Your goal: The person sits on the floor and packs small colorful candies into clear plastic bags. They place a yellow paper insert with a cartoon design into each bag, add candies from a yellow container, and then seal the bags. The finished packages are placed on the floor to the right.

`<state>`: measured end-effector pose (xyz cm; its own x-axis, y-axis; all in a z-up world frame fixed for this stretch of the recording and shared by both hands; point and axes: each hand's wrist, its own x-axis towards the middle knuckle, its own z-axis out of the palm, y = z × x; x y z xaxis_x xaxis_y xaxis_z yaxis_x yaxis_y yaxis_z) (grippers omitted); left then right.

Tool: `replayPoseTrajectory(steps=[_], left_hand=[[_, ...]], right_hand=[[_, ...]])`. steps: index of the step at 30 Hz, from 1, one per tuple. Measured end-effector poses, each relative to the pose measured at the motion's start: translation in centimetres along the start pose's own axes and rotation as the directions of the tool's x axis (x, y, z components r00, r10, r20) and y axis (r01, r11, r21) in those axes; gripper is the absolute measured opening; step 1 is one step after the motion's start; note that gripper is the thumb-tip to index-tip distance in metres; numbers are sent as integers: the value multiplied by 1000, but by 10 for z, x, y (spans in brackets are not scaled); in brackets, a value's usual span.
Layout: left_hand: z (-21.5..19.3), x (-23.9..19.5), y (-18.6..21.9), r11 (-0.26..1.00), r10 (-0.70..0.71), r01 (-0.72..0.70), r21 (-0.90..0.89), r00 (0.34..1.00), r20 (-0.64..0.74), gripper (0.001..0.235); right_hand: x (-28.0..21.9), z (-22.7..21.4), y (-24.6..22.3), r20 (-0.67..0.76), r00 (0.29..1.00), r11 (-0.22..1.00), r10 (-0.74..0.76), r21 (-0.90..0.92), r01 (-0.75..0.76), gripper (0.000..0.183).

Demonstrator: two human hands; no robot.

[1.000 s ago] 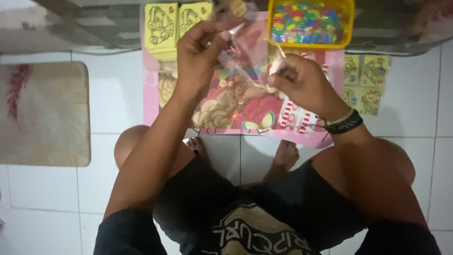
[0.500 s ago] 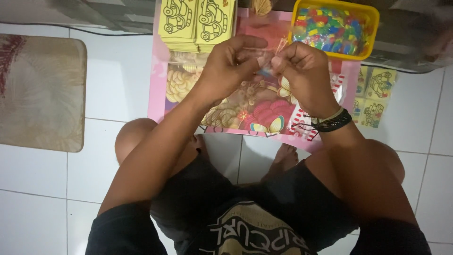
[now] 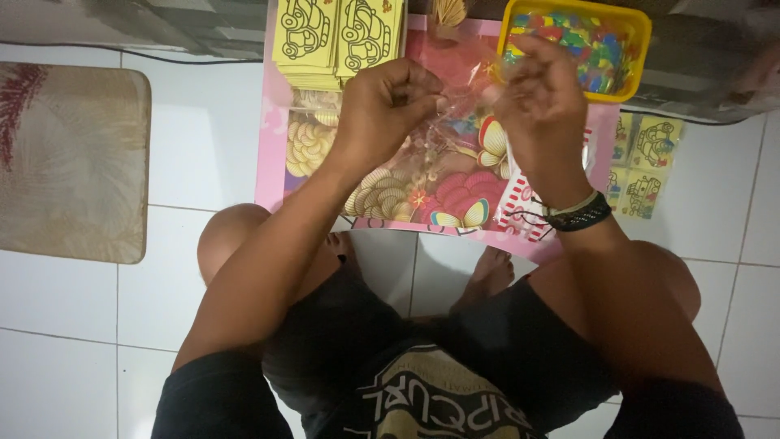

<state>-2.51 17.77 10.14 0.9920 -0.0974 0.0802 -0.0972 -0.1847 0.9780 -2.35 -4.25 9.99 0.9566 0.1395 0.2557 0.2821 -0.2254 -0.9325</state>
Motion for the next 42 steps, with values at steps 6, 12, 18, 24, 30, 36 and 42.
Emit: replayPoseTrajectory(steps=[6,12,18,24,30,36,42], left_hand=[[8,3,-32,534,624,-505,678,776,87,25],[21,0,-38,293,681,-552,781,694,235,39],[22,-1,-42,650,420,-614,447,781,462,60],[13,2,-32,718,482,-618,319,773,413,86],[14,1,-46,822,227,-444,356,830,510,72],[17,-2,-31,792,422,-553,257,802,423,73],[22,-4,-24,928,300,-360,96,874,383,78]], right_hand=[[6,-10,-39,244,772,750,587,197,-632,69],[1,-9,-6,354,698,597,623,362,-716,49],[-1,-15,9,182,973,987,138,-103,-121,7],[-4,-30,17,480,877,911,-12,-357,207,22],[-6,-28,24,473,880,925,37,-349,149,37],[1,-34,13,325,945,966,42,-255,45,14],[-1,-27,-6,383,918,990,99,-132,-51,9]])
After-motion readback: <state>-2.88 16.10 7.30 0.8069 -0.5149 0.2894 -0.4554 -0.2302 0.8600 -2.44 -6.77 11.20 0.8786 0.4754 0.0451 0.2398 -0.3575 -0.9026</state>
